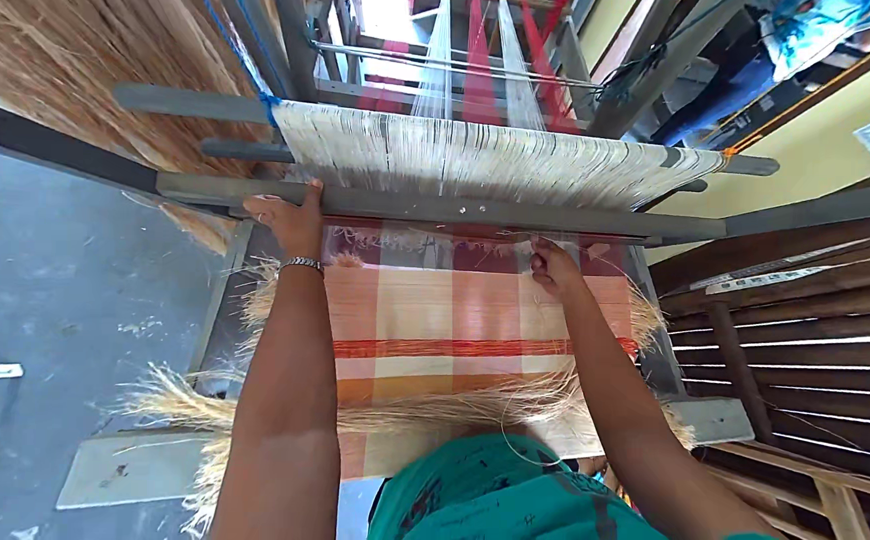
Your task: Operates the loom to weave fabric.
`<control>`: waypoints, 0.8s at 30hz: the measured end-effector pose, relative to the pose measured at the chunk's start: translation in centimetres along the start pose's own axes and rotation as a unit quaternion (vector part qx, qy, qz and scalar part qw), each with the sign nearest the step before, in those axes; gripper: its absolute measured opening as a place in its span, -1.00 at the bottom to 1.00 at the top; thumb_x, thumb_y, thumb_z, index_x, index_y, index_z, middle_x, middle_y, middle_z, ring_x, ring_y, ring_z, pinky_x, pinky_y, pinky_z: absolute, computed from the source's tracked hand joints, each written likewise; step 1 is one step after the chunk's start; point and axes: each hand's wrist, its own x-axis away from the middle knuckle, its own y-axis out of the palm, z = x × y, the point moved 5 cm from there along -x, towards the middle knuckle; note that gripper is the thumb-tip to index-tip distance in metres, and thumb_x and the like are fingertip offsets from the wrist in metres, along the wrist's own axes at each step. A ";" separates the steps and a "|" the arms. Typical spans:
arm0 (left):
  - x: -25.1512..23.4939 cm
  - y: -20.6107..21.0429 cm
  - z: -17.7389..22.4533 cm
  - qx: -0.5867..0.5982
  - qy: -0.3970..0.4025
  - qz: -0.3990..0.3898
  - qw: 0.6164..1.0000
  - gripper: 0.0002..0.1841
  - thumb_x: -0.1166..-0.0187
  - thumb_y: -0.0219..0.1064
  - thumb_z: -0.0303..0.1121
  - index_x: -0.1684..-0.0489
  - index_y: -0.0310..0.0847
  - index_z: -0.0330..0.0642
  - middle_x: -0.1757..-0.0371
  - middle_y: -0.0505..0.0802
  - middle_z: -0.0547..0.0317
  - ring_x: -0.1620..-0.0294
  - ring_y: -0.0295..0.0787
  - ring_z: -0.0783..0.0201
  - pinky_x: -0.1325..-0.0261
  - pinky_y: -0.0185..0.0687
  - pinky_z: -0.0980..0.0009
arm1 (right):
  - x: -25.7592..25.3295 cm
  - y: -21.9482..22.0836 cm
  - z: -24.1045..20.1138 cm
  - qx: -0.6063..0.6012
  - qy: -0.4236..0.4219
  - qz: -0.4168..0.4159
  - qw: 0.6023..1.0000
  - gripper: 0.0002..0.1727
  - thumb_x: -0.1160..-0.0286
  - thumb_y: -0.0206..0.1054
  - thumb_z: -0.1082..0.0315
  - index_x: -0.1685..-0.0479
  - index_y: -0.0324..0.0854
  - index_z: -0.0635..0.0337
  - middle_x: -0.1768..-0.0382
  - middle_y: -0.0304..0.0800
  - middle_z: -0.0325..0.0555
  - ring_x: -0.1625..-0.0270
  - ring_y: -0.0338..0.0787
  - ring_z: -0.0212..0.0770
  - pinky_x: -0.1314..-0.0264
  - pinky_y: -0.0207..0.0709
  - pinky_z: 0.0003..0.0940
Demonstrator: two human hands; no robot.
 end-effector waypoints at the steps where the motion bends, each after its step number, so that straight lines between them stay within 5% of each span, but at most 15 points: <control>1: -0.1 0.2 0.0 0.002 0.000 0.002 1.000 0.27 -0.40 0.55 0.17 -0.81 -0.36 -0.48 -0.75 0.20 -0.53 -0.79 0.20 -0.23 -0.76 0.19 -0.01 | -0.4 0.0 -0.2 -0.053 0.026 -0.026 0.998 -0.71 -0.87 0.05 0.21 -0.39 0.45 0.07 0.60 0.36 -0.39 0.76 0.20 -0.54 0.75 0.11 -0.67; 6: -0.3 0.5 -0.2 -0.015 0.001 0.009 1.000 0.28 -0.39 0.51 0.24 -0.81 -0.34 -0.49 -0.77 0.14 -0.54 -0.81 0.14 -0.23 -0.76 0.19 -0.01 | -1.9 1.3 -0.8 -0.202 0.134 -0.126 0.962 -0.80 -0.81 0.06 0.23 0.12 0.55 0.04 0.70 0.28 -0.48 0.84 0.15 -0.62 0.84 0.12 -0.77; 9: -0.3 0.5 -0.2 -0.006 0.013 0.012 1.000 0.25 -0.40 0.52 0.22 -0.80 -0.29 -0.50 -0.77 0.15 -0.52 -0.80 0.16 -0.21 -0.77 0.18 0.01 | -2.8 1.6 -0.4 -0.198 0.140 -0.145 0.959 -0.77 -0.82 0.05 0.19 0.23 0.50 0.00 0.63 0.39 -0.45 0.83 0.16 -0.62 0.83 0.12 -0.78; 13: -0.1 0.7 -0.5 -0.007 0.035 0.033 0.999 0.17 -0.36 0.52 0.28 -0.70 -0.07 -0.46 -0.64 0.36 -0.47 -0.66 0.39 -0.18 -0.64 0.38 -0.02 | -0.2 1.6 -0.4 -0.139 0.045 -0.034 0.989 -0.79 -0.86 0.06 0.18 -0.23 0.44 0.02 0.43 0.61 -0.28 0.74 0.27 -0.54 0.73 0.19 -0.68; 16: 0.3 0.9 -0.3 -0.003 0.028 0.038 0.999 0.16 -0.39 0.50 0.28 -0.71 -0.09 -0.46 -0.64 0.36 -0.48 -0.65 0.41 -0.17 -0.63 0.38 0.00 | 2.5 1.9 0.3 0.023 -0.094 0.098 0.990 -0.46 -0.87 0.07 0.27 -0.76 0.14 0.14 0.42 0.69 -0.11 0.68 0.38 -0.38 0.64 0.27 -0.46; 20: 0.1 0.9 -1.0 -0.012 0.021 0.050 0.998 0.24 -0.34 0.50 0.34 -0.74 -0.17 -0.45 -0.64 0.39 -0.43 -0.70 0.36 -0.12 -0.70 0.30 0.05 | 2.4 3.8 1.4 0.125 -0.130 0.069 0.981 -0.52 -0.83 0.10 0.29 -0.68 0.29 0.10 0.46 0.67 -0.09 0.60 0.51 -0.27 0.54 0.44 -0.33; 24: -0.1 1.0 -1.9 -0.003 -0.030 0.024 0.999 0.37 -0.26 0.46 0.45 -0.82 -0.24 -0.48 -0.75 0.22 -0.53 -0.81 0.09 -0.34 -0.75 0.05 -0.27 | 0.9 4.6 1.2 0.137 -0.074 0.032 0.987 -0.61 -0.84 0.08 0.29 -0.55 0.44 0.12 0.44 0.62 -0.13 0.59 0.46 -0.30 0.55 0.37 -0.37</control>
